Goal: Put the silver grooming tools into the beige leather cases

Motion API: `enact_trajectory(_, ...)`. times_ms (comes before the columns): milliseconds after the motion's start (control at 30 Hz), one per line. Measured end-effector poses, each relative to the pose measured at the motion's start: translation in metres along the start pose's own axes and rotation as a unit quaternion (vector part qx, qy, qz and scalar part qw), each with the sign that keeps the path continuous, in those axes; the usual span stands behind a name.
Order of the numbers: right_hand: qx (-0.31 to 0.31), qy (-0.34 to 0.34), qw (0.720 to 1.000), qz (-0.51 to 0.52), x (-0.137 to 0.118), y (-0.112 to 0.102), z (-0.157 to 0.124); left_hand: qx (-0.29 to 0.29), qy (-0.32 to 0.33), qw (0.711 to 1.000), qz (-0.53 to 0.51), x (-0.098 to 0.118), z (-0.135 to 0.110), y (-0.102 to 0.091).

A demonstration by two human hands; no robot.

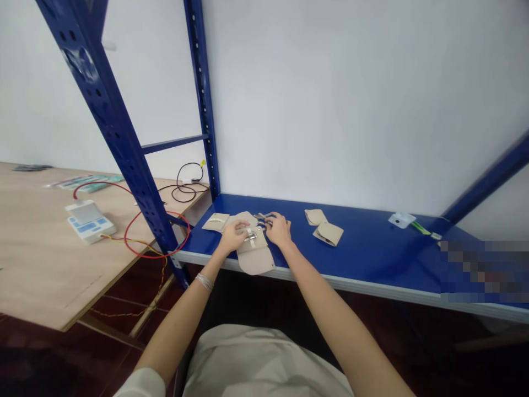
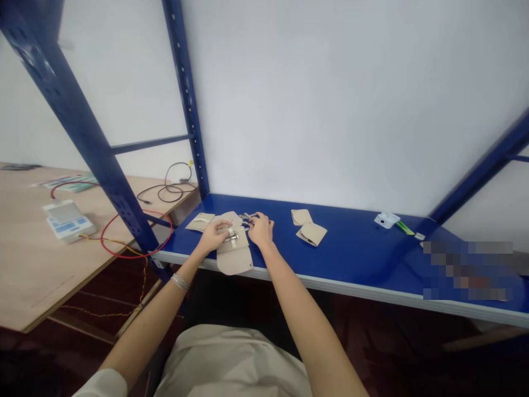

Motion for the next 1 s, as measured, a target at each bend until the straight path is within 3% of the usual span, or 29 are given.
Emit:
enact_trajectory(167,-0.017,-0.024,1.0,-0.006,-0.004,0.003,0.0,-0.002,0.001,1.0,-0.011,-0.003,0.001,0.001)
enact_trajectory(300,0.037,-0.033,0.999,0.017,-0.003,-0.004,-0.001,-0.001,0.007,1.0,-0.014,-0.004,0.001,0.001)
enact_trajectory(367,0.078,-0.034,0.994,0.061,-0.002,-0.009,-0.001,-0.003,0.007,1.0,-0.011,-0.006,0.002,0.002)
enact_trajectory(467,0.101,-0.03,0.972,0.212,-0.001,-0.008,0.0,0.003,0.015,1.0,-0.01,-0.008,0.002,0.002)
enact_trajectory(567,0.083,-0.026,0.926,0.368,-0.002,-0.001,0.003,0.006,0.037,0.999,-0.023,-0.011,0.003,0.004)
enact_trajectory(633,0.066,-0.032,0.908,0.412,-0.004,0.004,0.004,0.006,0.044,0.999,-0.028,-0.013,0.003,0.004)
enact_trajectory(1000,0.002,-0.046,0.906,0.42,-0.008,0.01,0.002,-0.004,0.055,0.998,-0.005,-0.01,0.003,0.002)
Point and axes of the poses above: each hand's wrist, its own z-axis towards the middle knuckle, its own y-axis out of the palm, x = y × z, the point moved 4 cm from there along z, towards the middle knuckle, and after that the axes turned 3 degrees about -x, right-handed, at the moved point
